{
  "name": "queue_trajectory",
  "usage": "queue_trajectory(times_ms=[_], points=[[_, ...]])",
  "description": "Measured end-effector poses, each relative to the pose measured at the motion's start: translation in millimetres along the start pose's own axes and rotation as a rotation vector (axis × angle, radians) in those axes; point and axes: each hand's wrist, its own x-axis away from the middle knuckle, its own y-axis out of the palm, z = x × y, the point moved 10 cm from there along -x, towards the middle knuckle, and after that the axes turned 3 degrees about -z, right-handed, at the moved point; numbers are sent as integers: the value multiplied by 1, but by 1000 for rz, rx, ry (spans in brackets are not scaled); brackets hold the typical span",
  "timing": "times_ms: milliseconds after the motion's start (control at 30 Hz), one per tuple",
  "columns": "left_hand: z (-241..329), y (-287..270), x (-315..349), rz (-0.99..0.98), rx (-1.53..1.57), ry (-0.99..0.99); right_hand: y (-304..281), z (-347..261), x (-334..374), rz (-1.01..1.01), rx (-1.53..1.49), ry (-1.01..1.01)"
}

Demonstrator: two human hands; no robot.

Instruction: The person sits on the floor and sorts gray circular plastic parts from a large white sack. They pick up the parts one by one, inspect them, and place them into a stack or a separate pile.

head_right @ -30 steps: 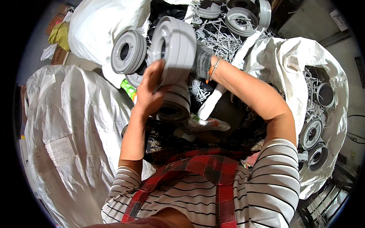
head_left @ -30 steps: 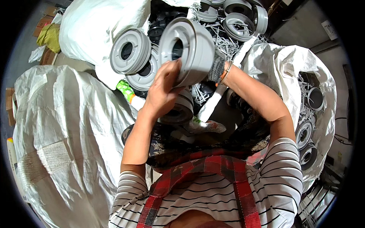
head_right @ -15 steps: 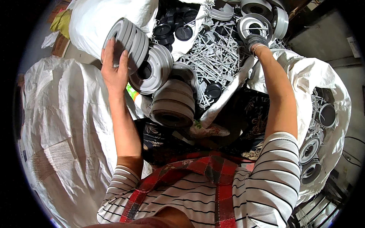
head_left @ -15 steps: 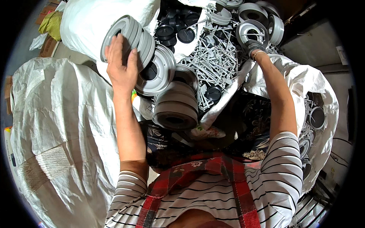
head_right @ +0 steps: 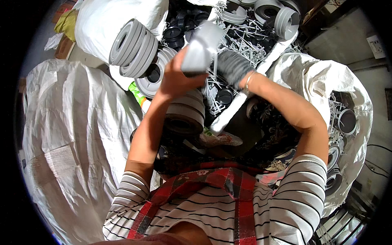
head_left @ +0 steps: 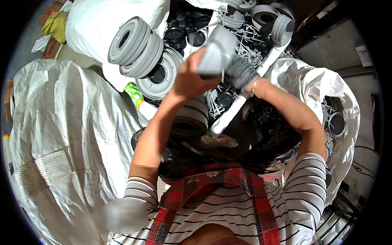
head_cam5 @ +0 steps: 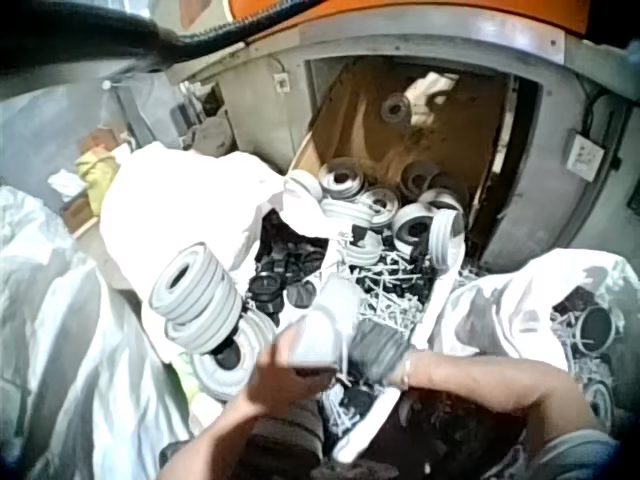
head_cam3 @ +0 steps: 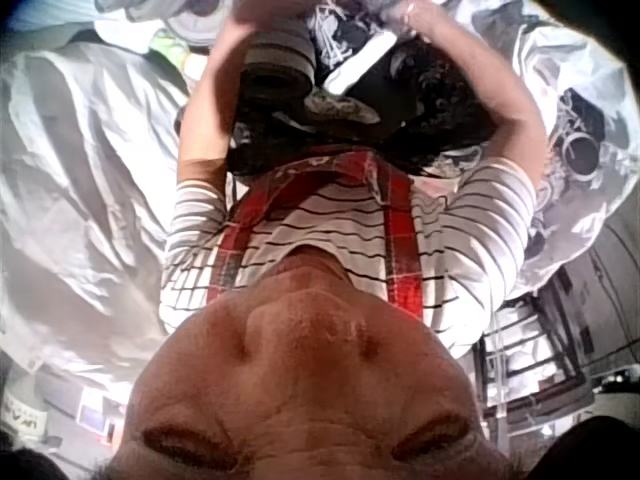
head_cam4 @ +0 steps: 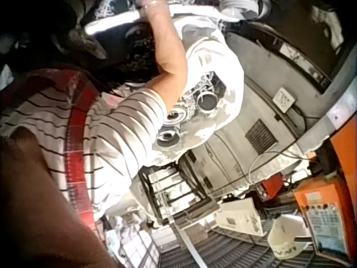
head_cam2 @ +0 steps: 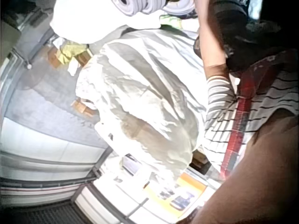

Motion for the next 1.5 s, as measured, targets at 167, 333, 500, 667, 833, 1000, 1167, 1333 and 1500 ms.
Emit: queue_trajectory(times_ms=[167, 333, 500, 667, 833, 1000, 1167, 1333, 1500], points=[[-7, -25, 5, 97, 111, -221, 21, 104, -33, 87, -226, 521], [-51, -55, 22, 246, 374, -471, 34, 74, -126, 384, -247, 202], [-63, -47, 18, 301, 589, -473, 119, 109, -155, -120, -327, 403], [-65, -53, 19, 330, 494, -413, 42, 118, -82, 212, -579, 570], [-69, -25, 35, 272, 840, -542, -45, 49, -38, 350, -730, 473], [-46, -4, 42, 108, 970, -543, -70, -13, -32, 234, -543, 310], [-42, -9, 55, 58, 1046, -627, -71, -29, -22, 174, -553, 190], [-37, -11, 60, 10, 1097, -682, -64, -43, -19, 238, -362, 71], [-50, -7, 64, -13, 973, -677, -70, -33, -19, 207, -552, 162]])
